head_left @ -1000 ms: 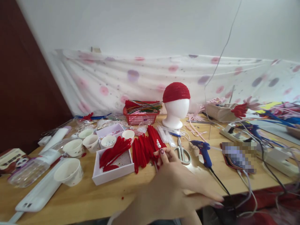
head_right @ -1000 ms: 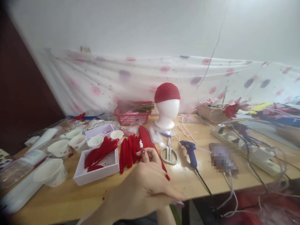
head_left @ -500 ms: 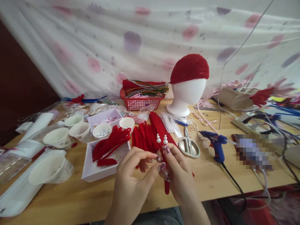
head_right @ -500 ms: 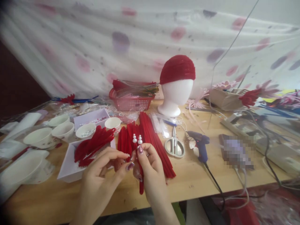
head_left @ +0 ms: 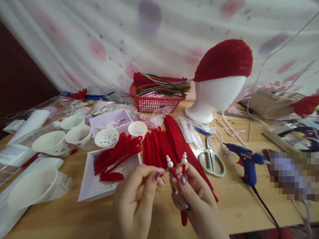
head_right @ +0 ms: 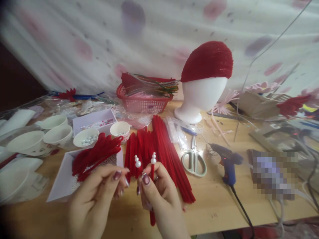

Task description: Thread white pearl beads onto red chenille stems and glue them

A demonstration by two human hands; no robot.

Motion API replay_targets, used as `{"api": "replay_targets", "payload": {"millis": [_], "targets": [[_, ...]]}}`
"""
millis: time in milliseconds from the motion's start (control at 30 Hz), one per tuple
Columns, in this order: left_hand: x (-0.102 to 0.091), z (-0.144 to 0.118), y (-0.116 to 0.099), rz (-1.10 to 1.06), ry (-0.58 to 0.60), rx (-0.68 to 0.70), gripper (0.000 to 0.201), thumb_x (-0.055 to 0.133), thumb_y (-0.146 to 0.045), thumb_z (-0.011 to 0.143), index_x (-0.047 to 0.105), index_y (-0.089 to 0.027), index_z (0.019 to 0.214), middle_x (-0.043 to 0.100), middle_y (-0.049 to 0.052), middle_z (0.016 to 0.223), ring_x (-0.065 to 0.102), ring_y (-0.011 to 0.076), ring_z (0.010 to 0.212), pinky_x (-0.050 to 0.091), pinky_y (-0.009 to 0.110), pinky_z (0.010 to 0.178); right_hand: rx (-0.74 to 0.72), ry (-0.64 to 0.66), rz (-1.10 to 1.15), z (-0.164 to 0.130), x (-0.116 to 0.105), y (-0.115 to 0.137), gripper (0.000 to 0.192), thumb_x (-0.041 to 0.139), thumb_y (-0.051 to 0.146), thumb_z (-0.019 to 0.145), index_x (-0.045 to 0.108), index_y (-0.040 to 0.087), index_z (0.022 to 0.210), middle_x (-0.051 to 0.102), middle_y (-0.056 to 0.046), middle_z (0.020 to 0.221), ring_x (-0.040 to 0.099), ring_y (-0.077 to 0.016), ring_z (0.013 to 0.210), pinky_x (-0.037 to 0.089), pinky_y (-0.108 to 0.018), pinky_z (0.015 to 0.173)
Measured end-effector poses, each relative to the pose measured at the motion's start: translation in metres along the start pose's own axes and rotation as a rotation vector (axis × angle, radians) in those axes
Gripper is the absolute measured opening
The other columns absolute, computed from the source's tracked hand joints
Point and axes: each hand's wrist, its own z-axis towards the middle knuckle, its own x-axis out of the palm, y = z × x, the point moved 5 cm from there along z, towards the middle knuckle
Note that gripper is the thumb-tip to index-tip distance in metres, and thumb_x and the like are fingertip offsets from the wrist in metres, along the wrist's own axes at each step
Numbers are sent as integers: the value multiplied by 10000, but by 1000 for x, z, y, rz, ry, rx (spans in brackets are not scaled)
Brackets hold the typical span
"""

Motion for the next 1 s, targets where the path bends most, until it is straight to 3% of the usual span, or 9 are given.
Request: {"api": "replay_targets", "payload": {"millis": [67,167,367,600,867,1000], "targets": [[-5,2,6,-25,-96,-38,197,648,-210,879,712,-313,1034,724,-22,900,678,101,742,546,145,662,16,-8,-27,-1,1,-1,134,646,363,943,566,256,952,546,58,687,250,-43,456,198,-156,422],[-1,6,9,-72,-44,-55,261,698,-245,848,725,-321,1096,720,15,1059,699,143,871,585,196,756,61,5,-80,-2,4,-3,131,635,362,953,561,260,988,594,45,692,276,-42,451,212,-155,421],[4,9,7,-62,12,-22,233,687,-205,861,740,-349,1037,713,-26,934,686,106,841,567,154,750,150,-39,-96,4,9,-5,231,688,411,908,582,207,911,597,33,620,290,-25,421,201,-156,408],[5,5,20,-50,10,-100,271,695,-217,857,732,-398,1055,741,-57,941,695,90,807,560,131,713,192,-180,-108,7,9,-5,325,760,472,828,620,179,838,584,36,572,292,-27,435,196,-168,424],[5,5,20,-40,-18,-96,296,707,-229,851,728,-432,1065,740,-71,935,683,77,772,556,129,701,227,-227,-90,8,10,-5,363,793,492,785,618,174,786,552,42,539,287,-24,433,178,-169,427],[6,7,21,-77,-4,-122,263,712,-213,845,741,-394,1033,743,-47,950,694,91,810,561,139,731,232,-233,-107,8,11,-4,359,797,490,783,622,176,781,549,43,530,274,-20,424,168,-167,423]]}}
